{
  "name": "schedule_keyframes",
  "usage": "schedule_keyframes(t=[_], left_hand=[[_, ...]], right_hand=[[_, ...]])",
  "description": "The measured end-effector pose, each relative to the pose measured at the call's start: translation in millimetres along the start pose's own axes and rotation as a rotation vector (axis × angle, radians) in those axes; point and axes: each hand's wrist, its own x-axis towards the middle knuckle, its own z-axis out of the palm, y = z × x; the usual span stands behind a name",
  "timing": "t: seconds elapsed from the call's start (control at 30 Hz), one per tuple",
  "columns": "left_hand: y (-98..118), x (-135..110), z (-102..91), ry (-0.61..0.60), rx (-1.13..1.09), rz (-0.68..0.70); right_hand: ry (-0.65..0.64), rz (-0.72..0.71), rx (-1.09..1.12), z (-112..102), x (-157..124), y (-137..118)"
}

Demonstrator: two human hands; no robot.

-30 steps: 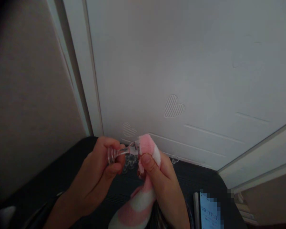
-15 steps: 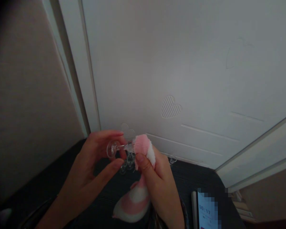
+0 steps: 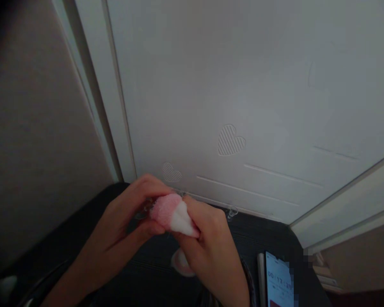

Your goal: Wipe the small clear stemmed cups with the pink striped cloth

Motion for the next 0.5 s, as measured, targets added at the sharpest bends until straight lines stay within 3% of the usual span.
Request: schedule_keyframes(t=[0.27,0.5], left_hand=[[-4,1,1.3,0.028,-0.09,-0.107],[-3,-1,-1.4,0.048,-0.083,-0.124]], right_hand=[[-0.012,0.04,0.036,4,0,-2],[0.011,-0.012,0.016,8,2,-11]])
